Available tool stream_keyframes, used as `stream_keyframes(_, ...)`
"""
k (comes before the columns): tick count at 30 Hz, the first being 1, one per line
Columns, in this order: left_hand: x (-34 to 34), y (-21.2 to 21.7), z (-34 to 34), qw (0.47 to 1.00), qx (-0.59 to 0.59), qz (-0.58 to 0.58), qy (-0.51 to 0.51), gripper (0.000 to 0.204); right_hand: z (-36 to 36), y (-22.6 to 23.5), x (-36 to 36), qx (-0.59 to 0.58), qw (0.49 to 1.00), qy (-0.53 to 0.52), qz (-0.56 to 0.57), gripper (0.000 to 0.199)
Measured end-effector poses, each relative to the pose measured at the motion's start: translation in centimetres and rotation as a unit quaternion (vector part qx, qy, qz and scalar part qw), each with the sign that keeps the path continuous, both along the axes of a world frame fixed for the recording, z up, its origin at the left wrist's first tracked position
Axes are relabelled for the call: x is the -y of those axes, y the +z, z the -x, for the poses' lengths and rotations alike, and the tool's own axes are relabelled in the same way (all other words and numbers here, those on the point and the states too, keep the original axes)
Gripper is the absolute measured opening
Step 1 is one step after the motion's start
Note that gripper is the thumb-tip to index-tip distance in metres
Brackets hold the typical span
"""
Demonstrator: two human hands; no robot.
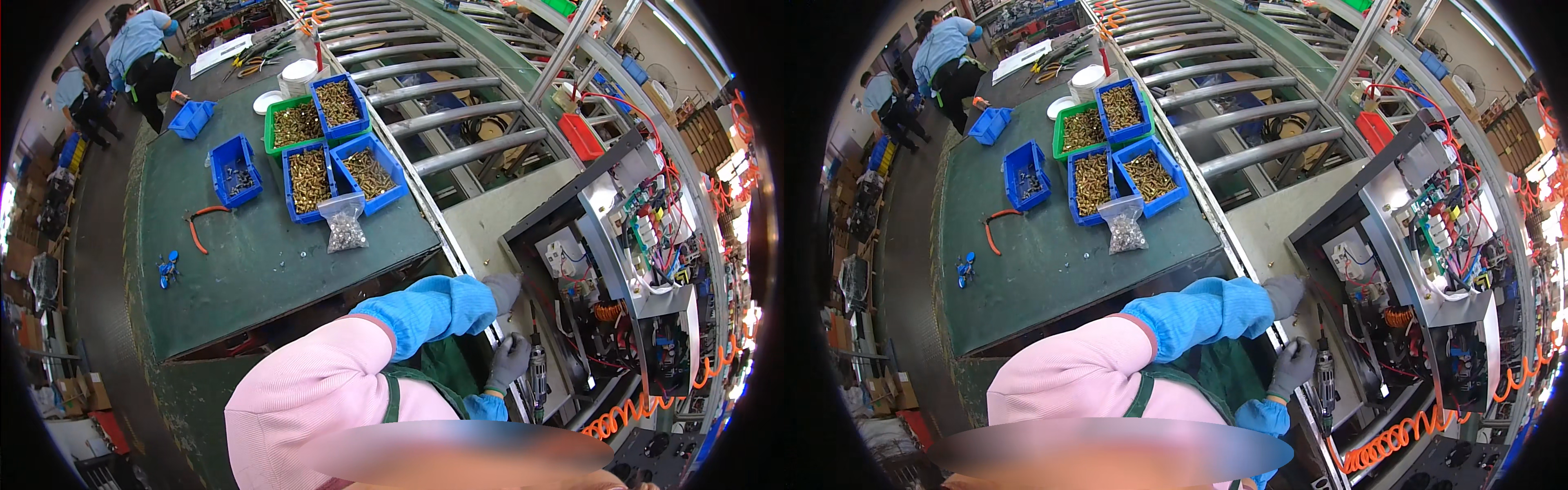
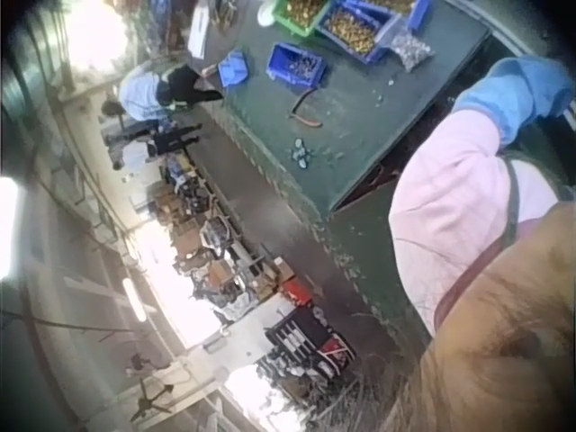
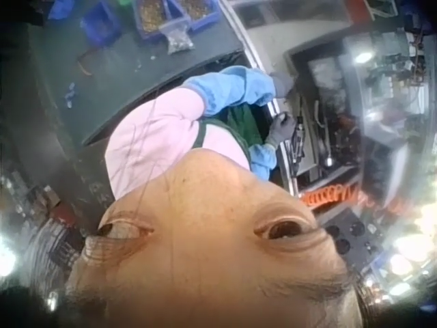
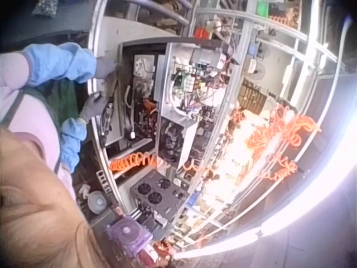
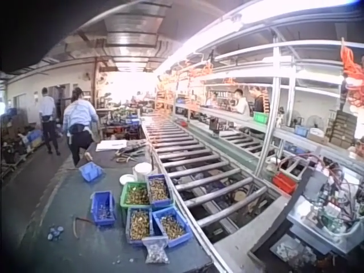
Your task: The person assembles an electronic component by inserting parts into a housing and securing them with screws using a pneumatic screwdriver.
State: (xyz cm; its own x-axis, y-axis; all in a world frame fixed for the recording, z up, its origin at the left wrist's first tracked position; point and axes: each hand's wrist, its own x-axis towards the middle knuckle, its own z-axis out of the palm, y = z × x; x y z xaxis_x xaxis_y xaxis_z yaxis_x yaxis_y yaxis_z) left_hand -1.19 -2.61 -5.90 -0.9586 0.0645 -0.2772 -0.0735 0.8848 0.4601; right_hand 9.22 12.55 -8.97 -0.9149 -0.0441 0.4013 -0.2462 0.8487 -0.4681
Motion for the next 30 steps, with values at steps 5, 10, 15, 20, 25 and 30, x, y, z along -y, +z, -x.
stream_keyframes(5, 0.3, -0.3, -0.1, 0.997, -0.027, -0.067, 0.031, 0.034, 0.0, -0.6, -0.4, 0.004, 1.0, -0.001, -0.003, 0.012)
stream_keyframes(10, 0.3, 0.2, -0.7, 0.991, 0.02, -0.13, 0.035, 0.033, -0.6, -0.8, -0.8, -0.02, 1.0, -0.004, 0.0, 0.012)
stream_keyframes(15, 3.9, -0.7, -1.9, 0.909, -0.026, -0.409, 0.077, 0.035, -0.4, -1.4, -0.7, -0.069, 0.997, 0.026, 0.031, 0.014)
stream_keyframes(20, 6.8, 3.8, -5.4, 0.795, 0.008, -0.597, 0.106, 0.03, 0.3, -0.3, -0.1, 0.007, 1.0, -0.009, 0.005, 0.016)
stream_keyframes(25, 6.7, 3.5, -6.8, 0.755, 0.049, -0.644, 0.113, 0.02, -0.1, 4.7, 2.2, 0.139, 0.938, -0.007, 0.318, 0.023)
stream_keyframes(30, 6.0, 3.7, -8.1, 0.743, 0.06, -0.655, 0.119, 0.016, -0.3, 7.9, 4.9, 0.24, 0.868, 0.062, 0.43, 0.032)
